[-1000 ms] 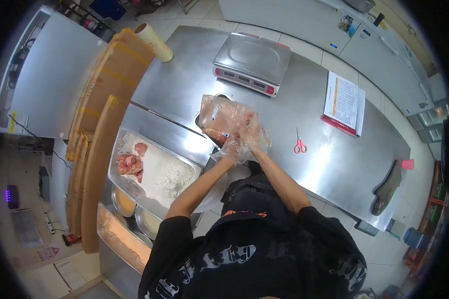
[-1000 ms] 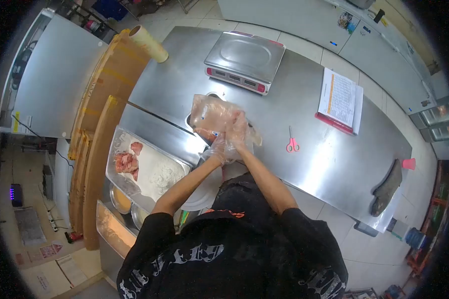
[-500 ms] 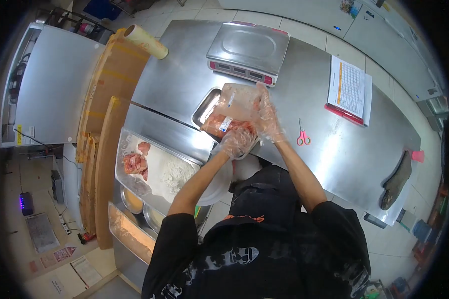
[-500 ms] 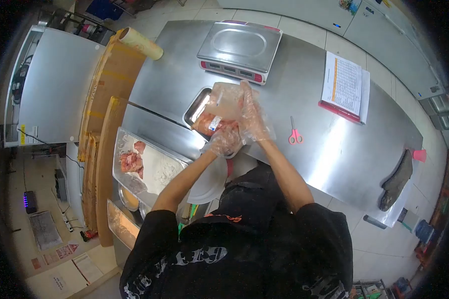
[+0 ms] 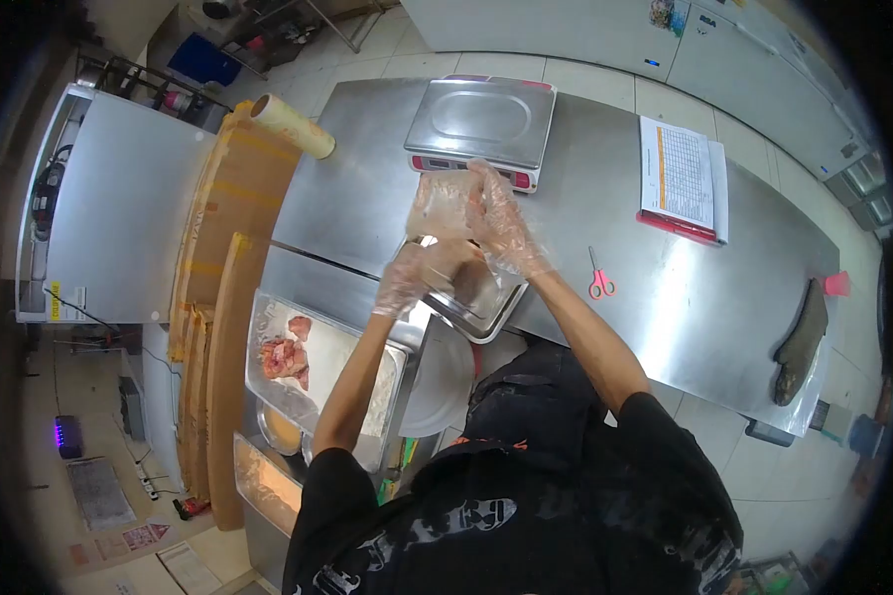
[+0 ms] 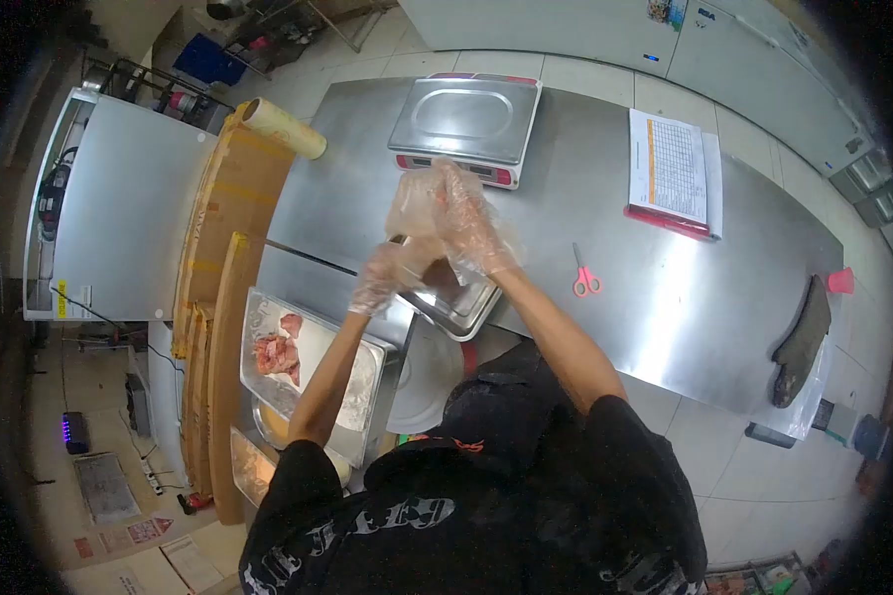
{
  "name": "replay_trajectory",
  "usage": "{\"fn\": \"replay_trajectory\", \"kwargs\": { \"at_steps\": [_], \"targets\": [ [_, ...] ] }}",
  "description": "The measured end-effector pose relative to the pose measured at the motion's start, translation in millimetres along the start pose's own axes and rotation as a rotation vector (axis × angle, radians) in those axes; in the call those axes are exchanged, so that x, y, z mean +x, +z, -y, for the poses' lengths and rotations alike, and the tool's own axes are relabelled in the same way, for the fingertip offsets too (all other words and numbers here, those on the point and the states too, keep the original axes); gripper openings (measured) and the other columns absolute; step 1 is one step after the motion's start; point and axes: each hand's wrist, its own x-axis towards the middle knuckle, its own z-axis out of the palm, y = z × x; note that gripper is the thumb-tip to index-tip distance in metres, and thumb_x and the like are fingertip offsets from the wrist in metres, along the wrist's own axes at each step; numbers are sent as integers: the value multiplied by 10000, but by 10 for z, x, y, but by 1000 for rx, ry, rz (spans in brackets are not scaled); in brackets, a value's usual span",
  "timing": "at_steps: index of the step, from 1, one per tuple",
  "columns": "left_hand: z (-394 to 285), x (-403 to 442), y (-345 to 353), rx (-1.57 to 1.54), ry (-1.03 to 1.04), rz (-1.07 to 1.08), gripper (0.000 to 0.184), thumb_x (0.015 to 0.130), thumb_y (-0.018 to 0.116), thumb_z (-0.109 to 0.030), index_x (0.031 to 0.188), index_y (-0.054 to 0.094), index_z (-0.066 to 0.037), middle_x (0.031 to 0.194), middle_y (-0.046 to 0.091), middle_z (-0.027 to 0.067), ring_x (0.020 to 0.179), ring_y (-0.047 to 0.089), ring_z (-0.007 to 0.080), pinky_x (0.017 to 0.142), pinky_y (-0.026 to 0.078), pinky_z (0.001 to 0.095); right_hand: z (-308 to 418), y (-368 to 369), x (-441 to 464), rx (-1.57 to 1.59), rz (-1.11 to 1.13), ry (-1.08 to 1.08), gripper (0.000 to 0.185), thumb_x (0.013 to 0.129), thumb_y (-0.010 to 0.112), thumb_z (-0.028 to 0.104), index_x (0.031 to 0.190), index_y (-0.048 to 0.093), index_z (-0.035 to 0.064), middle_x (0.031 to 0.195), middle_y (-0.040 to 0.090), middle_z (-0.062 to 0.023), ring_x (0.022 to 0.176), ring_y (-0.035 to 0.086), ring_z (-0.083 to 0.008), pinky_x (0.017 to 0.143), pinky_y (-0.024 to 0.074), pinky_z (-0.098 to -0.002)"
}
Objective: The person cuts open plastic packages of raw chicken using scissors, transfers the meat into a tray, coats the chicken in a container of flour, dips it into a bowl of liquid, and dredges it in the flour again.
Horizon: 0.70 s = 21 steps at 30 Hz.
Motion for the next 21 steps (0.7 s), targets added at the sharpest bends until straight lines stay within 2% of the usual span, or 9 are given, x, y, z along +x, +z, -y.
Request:
{"fn": "replay_trajectory", "kwargs": {
  "at_steps": [2,4,5,8,11,13,14,15,21],
  "targets": [
    [76,-133,-329,-198,-212,-152,328,780,624,-150,1091,566,-63,1109,585,136,982,583,257,804,494,360,35,139,22,70,-12,52,521,822,484,-8,1319,362,84,865,480,-90,772,535,-206,707,460,-361],
    [308,-165,-19,-1473,-106,-794,303,757,622,-150,1020,585,-4,792,635,116,800,618,245,718,496,368,66,287,-9,139,-6,98,493,834,472,3,1311,370,72,865,502,-119,799,555,-238,742,459,-391],
    [434,-249,27,-1470,-114,-812,303,757,622,-150,1020,585,-4,792,635,116,800,618,245,718,496,368,75,374,-93,87,-68,133,451,844,468,31,1287,394,63,885,531,-158,833,568,-285,771,451,-419],
    [909,-330,143,-136,-586,-655,319,764,620,-182,1022,568,-1,856,622,102,833,610,206,728,511,320,-614,894,-684,-217,-190,-116,357,859,471,103,1212,466,46,984,591,-244,888,580,-404,833,419,-490],
    [1058,-181,306,-811,-451,-1163,210,749,645,-186,890,595,-39,815,620,50,818,586,195,715,474,306,-1356,937,-1472,-578,414,-121,433,883,451,161,1275,402,-16,1269,471,-202,1119,475,-389,951,390,-440],
    [826,-118,229,190,-652,-772,275,743,645,-273,878,579,-42,768,577,23,753,549,182,670,467,293,-1799,1151,-1734,-757,345,-359,414,878,450,181,1246,450,-9,1243,503,-188,1093,499,-375,929,407,-431],
    [831,-97,246,526,-675,-634,300,741,644,-302,873,573,-42,752,563,14,731,537,178,656,465,288,-1664,1077,-1706,-337,334,175,332,891,481,188,1169,508,8,1068,560,-135,946,543,-306,852,441,-391],
    [827,-127,259,590,-692,-632,305,737,648,-303,874,572,-41,754,562,17,731,538,180,653,466,290,-1597,1044,-1681,111,298,686,258,905,511,194,1092,567,26,893,617,-82,800,587,-237,775,474,-351],
    [682,-364,-73,-188,-682,-1140,342,712,668,-311,878,562,-31,766,556,33,734,543,193,641,467,299,-2324,1461,-1778,-279,557,268,240,917,421,205,937,609,58,874,608,-77,793,583,-212,763,494,-341]
  ]
}}
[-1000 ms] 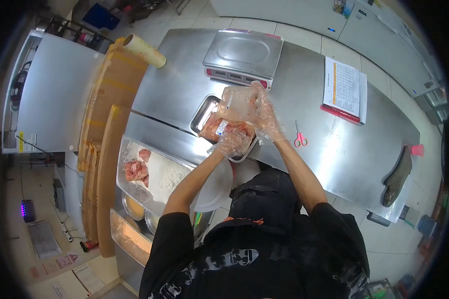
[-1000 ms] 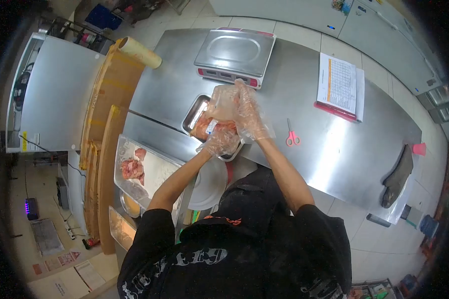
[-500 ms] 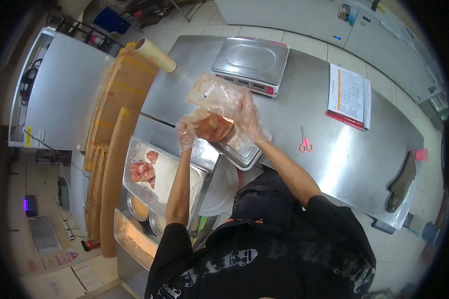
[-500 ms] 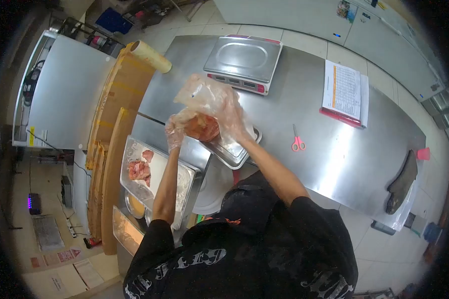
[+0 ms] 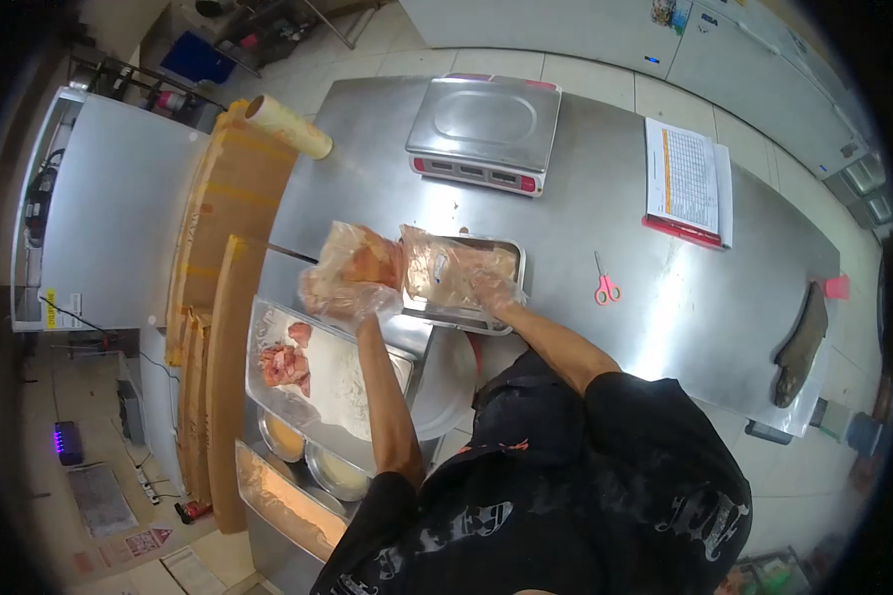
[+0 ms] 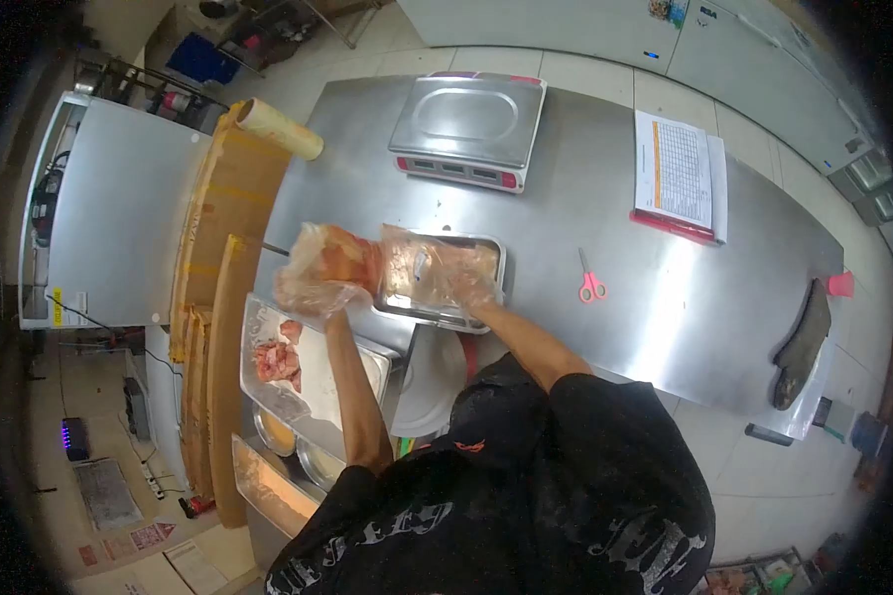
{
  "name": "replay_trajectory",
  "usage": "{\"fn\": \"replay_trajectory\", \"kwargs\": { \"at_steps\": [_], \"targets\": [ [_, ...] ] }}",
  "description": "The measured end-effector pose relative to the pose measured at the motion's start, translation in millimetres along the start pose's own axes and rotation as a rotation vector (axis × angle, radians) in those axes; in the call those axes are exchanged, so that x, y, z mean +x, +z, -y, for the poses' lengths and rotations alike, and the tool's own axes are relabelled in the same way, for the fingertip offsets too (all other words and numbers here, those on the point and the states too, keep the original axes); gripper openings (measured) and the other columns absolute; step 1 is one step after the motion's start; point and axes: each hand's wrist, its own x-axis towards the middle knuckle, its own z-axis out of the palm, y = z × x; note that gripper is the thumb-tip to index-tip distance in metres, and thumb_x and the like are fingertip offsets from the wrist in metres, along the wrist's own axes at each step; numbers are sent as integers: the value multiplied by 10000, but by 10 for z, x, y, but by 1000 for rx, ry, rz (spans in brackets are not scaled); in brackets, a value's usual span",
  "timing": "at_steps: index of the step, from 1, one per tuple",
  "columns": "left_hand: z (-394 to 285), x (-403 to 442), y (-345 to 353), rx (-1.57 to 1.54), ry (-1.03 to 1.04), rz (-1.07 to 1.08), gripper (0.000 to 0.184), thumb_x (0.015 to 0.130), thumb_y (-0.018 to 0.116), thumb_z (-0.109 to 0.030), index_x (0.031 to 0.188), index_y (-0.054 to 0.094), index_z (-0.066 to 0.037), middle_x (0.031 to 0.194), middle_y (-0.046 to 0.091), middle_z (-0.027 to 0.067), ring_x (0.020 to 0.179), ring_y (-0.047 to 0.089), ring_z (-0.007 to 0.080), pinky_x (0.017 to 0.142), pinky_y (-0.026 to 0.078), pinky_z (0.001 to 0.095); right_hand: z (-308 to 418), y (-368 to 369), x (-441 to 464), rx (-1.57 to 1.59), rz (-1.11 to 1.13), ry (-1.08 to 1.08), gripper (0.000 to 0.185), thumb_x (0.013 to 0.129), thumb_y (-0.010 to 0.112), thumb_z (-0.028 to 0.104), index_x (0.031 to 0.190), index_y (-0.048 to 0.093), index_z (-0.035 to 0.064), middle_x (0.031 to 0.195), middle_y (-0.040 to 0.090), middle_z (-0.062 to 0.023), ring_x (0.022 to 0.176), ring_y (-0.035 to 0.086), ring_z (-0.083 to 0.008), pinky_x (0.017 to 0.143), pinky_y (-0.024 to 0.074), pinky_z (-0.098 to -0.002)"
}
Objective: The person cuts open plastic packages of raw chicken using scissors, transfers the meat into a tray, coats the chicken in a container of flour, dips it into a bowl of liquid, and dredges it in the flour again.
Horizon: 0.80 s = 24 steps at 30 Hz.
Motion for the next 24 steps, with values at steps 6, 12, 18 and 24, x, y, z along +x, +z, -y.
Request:
{"fn": "replay_trajectory", "kwargs": {
  "at_steps": [6,12,18,24],
  "targets": [
    [-452,-110,-424,-712,-242,-131,381,688,688,-319,882,552,-21,778,549,49,737,548,206,628,468,308,28,-156,-53,-460,-44,-230,206,861,446,166,952,576,37,872,600,-134,830,596,-273,787,486,-384],
    [-1313,-47,-481,-1193,-262,-140,420,663,708,-327,885,542,-10,790,542,65,739,553,219,615,469,317,436,-643,-92,-306,94,-101,235,912,432,202,1009,587,55,914,617,-134,821,595,-283,736,483,-392],
    [-860,-655,31,-1358,-181,43,411,673,711,-267,928,542,8,848,560,115,772,572,246,662,486,340,605,-1847,-1004,-108,-438,-53,308,948,432,284,1041,588,36,965,613,-181,811,573,-344,766,465,-420],
    [-198,-878,-74,-389,147,125,217,721,637,-150,888,596,-18,846,608,119,776,594,234,713,499,339,-352,-2249,-1714,-404,-450,482,214,831,588,211,903,560,11,813,569,-199,850,572,-358,731,438,-459]
  ]
}}
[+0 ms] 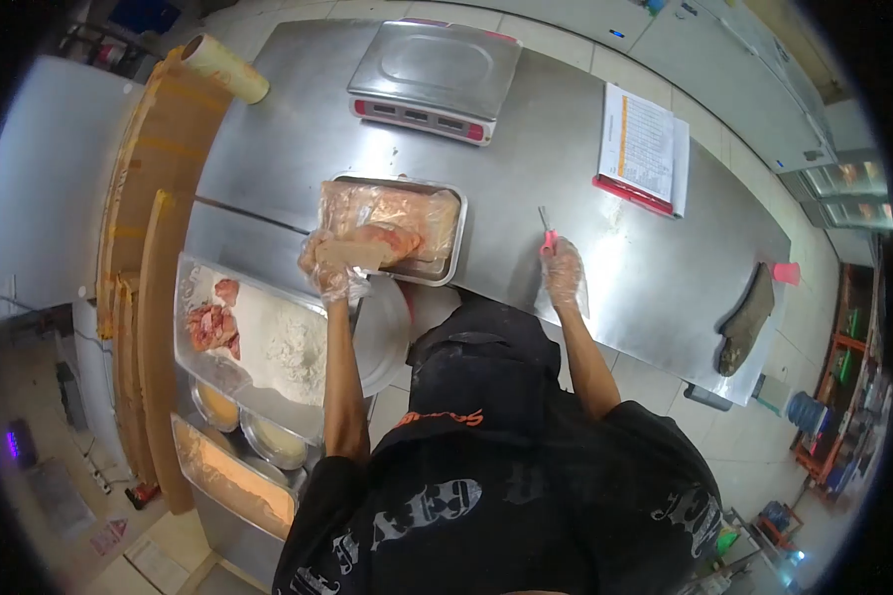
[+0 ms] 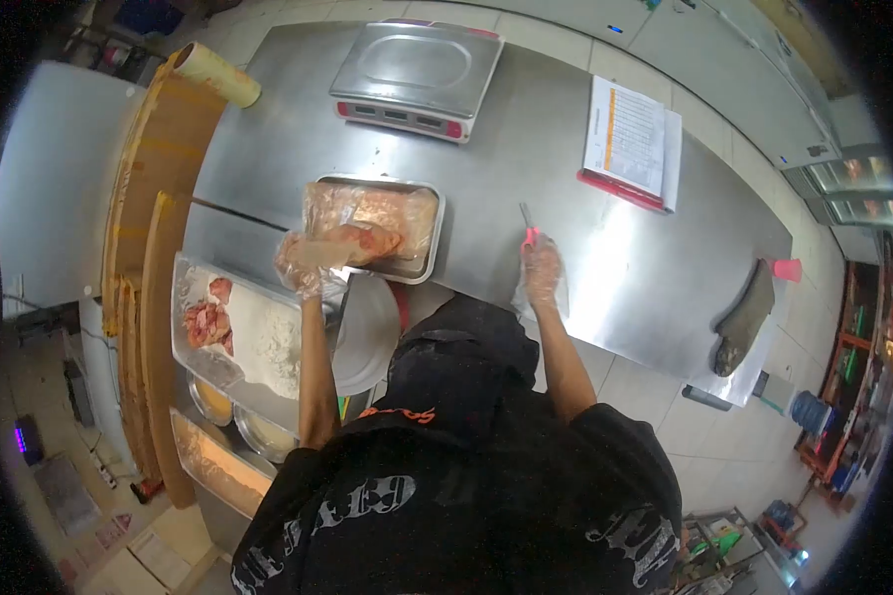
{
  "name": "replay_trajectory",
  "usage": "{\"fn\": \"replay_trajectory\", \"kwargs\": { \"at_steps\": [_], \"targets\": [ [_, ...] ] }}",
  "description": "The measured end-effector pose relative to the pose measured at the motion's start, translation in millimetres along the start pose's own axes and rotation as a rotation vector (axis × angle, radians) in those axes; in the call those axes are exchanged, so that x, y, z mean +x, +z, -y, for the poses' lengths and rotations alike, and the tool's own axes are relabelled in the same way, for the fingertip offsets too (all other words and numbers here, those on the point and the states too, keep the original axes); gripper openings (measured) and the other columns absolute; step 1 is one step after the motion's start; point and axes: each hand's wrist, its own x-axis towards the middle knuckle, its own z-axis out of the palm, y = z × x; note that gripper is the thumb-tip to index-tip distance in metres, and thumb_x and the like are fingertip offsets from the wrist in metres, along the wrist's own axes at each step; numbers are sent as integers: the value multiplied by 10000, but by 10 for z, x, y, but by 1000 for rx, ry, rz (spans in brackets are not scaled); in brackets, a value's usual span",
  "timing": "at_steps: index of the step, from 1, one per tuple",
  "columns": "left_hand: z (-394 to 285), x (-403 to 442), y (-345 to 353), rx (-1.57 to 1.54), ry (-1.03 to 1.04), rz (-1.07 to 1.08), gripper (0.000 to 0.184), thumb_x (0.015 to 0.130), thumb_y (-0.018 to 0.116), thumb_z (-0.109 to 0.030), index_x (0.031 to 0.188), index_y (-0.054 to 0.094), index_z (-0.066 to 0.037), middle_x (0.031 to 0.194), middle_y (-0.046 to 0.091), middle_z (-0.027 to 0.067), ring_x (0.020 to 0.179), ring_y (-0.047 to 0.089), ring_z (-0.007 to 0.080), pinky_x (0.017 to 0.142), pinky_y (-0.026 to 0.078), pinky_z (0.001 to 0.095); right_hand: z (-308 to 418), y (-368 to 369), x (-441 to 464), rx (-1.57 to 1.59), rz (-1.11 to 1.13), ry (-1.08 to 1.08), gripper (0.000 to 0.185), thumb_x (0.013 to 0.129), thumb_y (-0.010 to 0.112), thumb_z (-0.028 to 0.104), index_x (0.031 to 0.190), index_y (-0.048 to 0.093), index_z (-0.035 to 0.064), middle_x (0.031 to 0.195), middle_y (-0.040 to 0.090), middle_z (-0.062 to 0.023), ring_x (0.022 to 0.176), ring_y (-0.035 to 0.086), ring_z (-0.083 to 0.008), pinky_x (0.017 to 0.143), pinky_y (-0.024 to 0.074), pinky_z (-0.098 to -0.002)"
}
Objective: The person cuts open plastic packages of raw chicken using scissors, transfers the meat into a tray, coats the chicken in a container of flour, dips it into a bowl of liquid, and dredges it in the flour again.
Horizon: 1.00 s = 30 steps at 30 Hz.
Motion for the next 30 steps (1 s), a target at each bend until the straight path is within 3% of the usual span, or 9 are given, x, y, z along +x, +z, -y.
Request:
{"fn": "replay_trajectory", "kwargs": {
  "at_steps": [2,4,6,10,13,17,22,23,30],
  "targets": [
    [-426,297,-167,237,65,351,135,734,607,-118,823,611,-17,819,627,103,752,605,221,695,497,331,-145,128,9,33,-17,28,225,804,610,215,907,557,21,823,567,-186,840,573,-354,724,445,-453],
    [-500,359,-291,166,-226,505,118,740,599,-103,835,616,-35,807,630,108,742,611,246,700,499,354,-88,144,-32,64,-40,68,243,778,632,218,911,554,30,833,564,-173,831,574,-349,718,452,-448],
    [-1656,598,-199,332,371,678,106,742,585,-83,842,615,-69,822,634,108,743,617,280,687,503,376,102,-121,-36,-43,-185,-39,255,772,633,214,951,552,51,878,572,-150,803,583,-338,720,465,-437],
    [-1211,28,-151,472,835,676,98,745,582,-97,837,616,-99,800,634,109,726,616,308,650,505,378,-52,14,78,-106,-119,-45,290,749,651,194,987,554,60,941,572,-137,819,592,-328,708,479,-429],
    [-713,-171,-51,915,653,1042,118,746,611,-173,844,611,-109,777,633,108,700,626,298,581,502,368,10,-127,155,-61,-121,-145,241,749,660,172,955,578,78,903,593,-141,811,598,-322,695,484,-423],
    [-305,-263,-153,259,211,725,133,807,608,-184,898,575,-92,703,602,118,608,602,311,502,472,403,17,-278,219,-38,-186,-210,194,753,654,177,903,593,71,843,607,-142,793,598,-328,699,474,-428],
    [-503,18,-287,463,139,814,262,850,553,-103,1109,533,-79,858,632,138,607,600,329,496,462,421,-89,-292,282,-147,-32,-184,158,752,628,180,859,568,80,806,605,-135,798,595,-331,715,467,-425],
    [-289,28,-245,645,483,675,319,851,520,-79,1169,518,-96,1002,611,137,691,607,332,543,463,429,-100,-290,303,-145,-34,-185,158,752,628,180,859,568,80,806,605,-135,798,595,-331,715,467,-425],
    [-1013,827,444,319,590,467,336,812,520,-8,1132,558,-103,966,582,147,616,592,284,508,476,352,-171,-164,491,-253,-3,-254,149,779,595,144,887,565,46,788,614,-164,774,612,-340,676,490,-423]
  ]
}}
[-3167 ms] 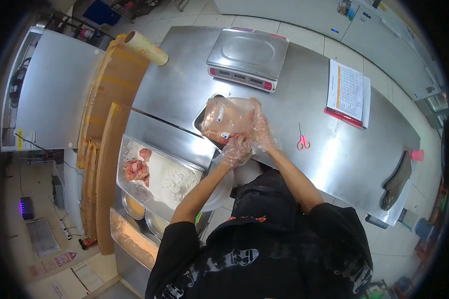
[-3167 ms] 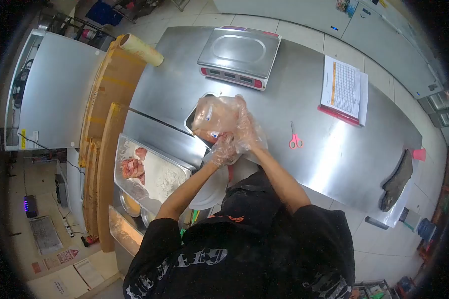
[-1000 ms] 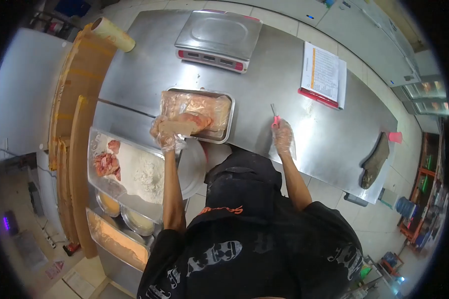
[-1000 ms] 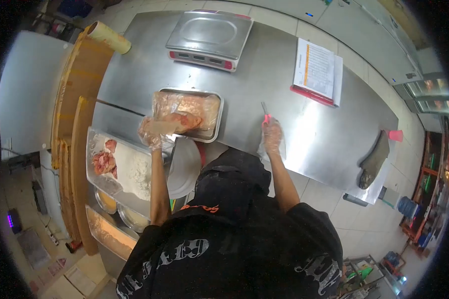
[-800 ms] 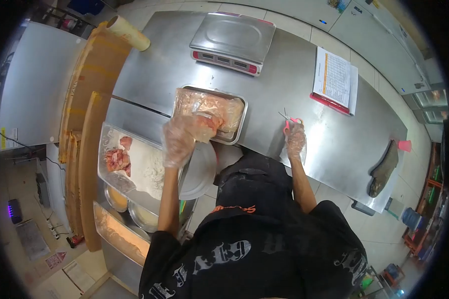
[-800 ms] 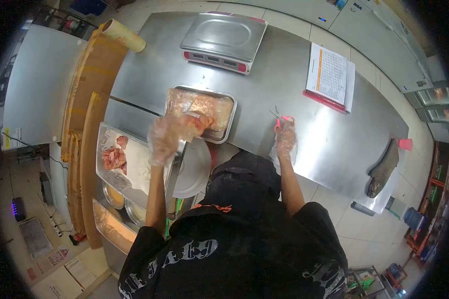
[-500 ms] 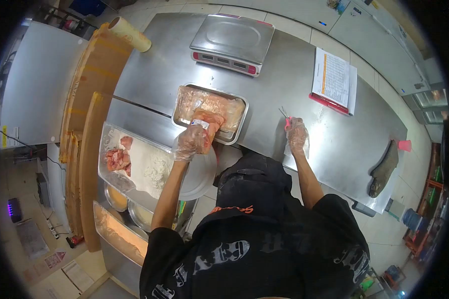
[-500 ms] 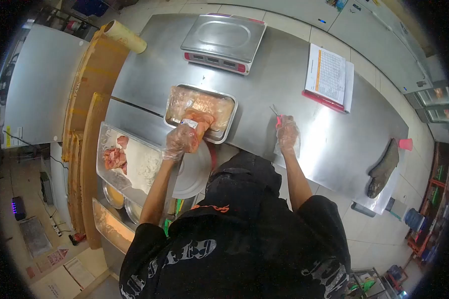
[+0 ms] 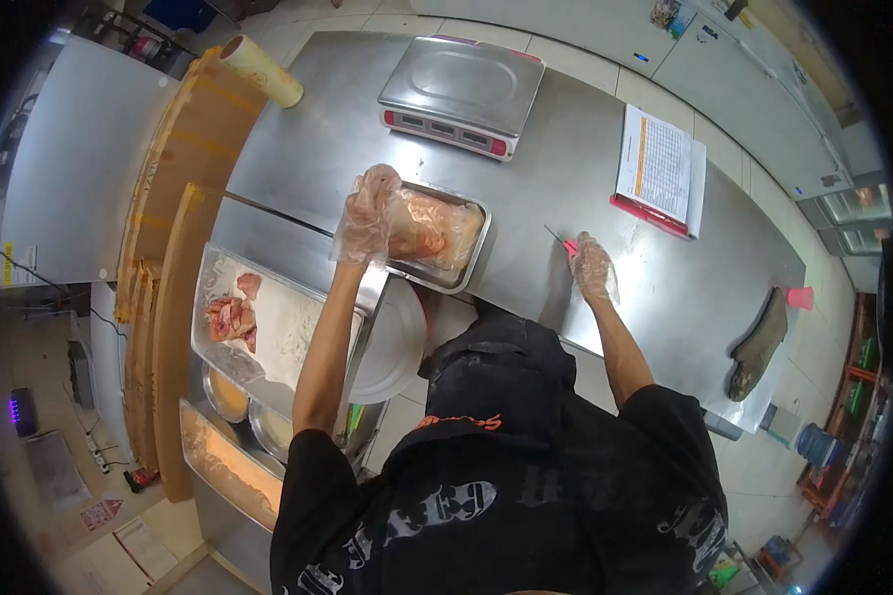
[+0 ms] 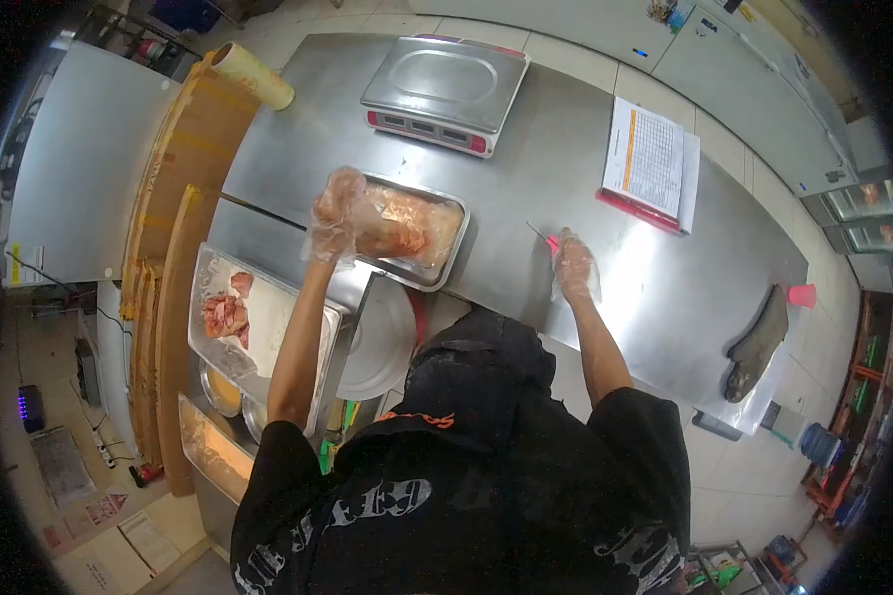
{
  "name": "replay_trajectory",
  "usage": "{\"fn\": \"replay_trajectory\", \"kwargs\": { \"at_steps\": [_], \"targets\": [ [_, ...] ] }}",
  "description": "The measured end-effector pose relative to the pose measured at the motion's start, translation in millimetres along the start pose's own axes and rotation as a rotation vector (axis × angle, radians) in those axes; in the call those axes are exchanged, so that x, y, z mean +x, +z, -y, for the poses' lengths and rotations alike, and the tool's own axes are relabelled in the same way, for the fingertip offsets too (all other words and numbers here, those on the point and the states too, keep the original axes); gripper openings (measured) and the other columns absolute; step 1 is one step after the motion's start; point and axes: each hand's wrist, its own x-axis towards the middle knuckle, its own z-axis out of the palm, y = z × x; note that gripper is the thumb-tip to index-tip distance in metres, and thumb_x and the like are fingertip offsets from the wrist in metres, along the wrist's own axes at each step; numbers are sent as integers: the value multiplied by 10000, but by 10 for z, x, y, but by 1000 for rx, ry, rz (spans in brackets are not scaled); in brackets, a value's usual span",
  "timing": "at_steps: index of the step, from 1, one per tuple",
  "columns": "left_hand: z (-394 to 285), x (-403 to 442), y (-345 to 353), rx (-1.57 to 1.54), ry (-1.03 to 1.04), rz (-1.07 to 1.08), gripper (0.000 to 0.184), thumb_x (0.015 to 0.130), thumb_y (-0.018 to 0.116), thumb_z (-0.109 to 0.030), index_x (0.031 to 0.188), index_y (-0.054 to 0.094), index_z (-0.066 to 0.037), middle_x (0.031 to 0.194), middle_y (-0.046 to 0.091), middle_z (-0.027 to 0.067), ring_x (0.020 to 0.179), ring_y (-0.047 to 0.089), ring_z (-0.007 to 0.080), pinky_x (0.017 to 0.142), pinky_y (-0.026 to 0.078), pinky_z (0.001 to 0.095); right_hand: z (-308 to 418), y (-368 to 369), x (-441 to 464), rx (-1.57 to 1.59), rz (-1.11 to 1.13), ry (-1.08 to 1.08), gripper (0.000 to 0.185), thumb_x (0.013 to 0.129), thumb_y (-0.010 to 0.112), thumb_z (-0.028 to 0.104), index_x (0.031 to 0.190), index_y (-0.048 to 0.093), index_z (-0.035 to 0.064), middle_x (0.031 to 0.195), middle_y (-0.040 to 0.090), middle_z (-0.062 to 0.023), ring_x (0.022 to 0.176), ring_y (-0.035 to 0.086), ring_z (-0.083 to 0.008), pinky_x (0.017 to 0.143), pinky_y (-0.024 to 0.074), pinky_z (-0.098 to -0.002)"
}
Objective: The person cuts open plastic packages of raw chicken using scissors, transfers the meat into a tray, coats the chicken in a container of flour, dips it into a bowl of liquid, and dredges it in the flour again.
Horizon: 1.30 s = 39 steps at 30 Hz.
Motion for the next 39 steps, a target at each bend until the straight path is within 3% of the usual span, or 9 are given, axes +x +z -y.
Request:
{"fn": "replay_trajectory", "kwargs": {
  "at_steps": [3,6,7,11,14,18,22,29,39],
  "targets": [
    [-95,264,-106,53,188,51,262,804,538,-20,1051,585,-92,989,583,155,668,602,293,577,494,379,-63,42,97,-9,-8,-66,162,771,599,145,883,549,41,764,610,-169,735,614,-336,641,490,-431],
    [-132,397,-196,-215,-81,362,129,803,582,-75,928,612,-77,901,600,149,728,604,301,652,494,396,-45,-33,145,-16,3,-145,207,747,629,162,882,526,43,731,601,-156,700,611,-333,612,480,-440],
    [-69,452,-174,3,22,526,94,800,602,-107,886,618,-71,842,599,139,736,602,286,664,494,384,-2,-147,189,-15,1,-201,241,736,645,172,895,515,46,719,596,-144,696,608,-334,609,474,-440],
    [168,634,-210,123,33,900,225,861,579,-282,924,588,-66,748,592,117,754,584,224,733,460,363,537,-731,464,340,172,-217,327,696,686,202,904,486,49,721,583,-131,717,596,-354,625,459,-445],
    [376,662,-287,-468,-320,904,250,892,535,-272,869,610,-35,808,611,142,757,578,238,738,459,349,1096,-1082,724,431,230,-490,444,644,722,224,956,467,36,845,578,-168,822,580,-368,695,446,-465],
    [267,758,-334,-308,-154,868,208,886,549,-219,921,615,-24,836,627,143,756,584,238,719,462,335,1765,-1174,1067,375,282,-787,509,619,739,235,997,478,14,968,579,-191,937,569,-354,764,455,-466],
    [160,739,-343,-288,-10,755,150,835,574,-200,884,624,-67,787,627,124,717,592,279,677,475,352,2224,-1495,1349,263,469,-753,558,602,747,266,1014,476,5,999,583,-187,973,567,-359,797,463,-460],
    [-30,696,-564,332,213,578,122,733,607,-214,845,641,-180,745,616,33,821,591,223,788,429,413,2471,-1268,1588,441,462,-981,336,530,683,194,735,516,-13,737,548,-184,684,520,-316,619,411,-430],
    [211,597,-408,330,110,632,137,736,597,-189,839,685,-171,749,594,64,822,557,224,796,389,449,2781,-1035,1514,462,326,-977,446,560,753,350,759,564,-1,754,581,-183,722,566,-334,681,458,-435]
  ]
}}
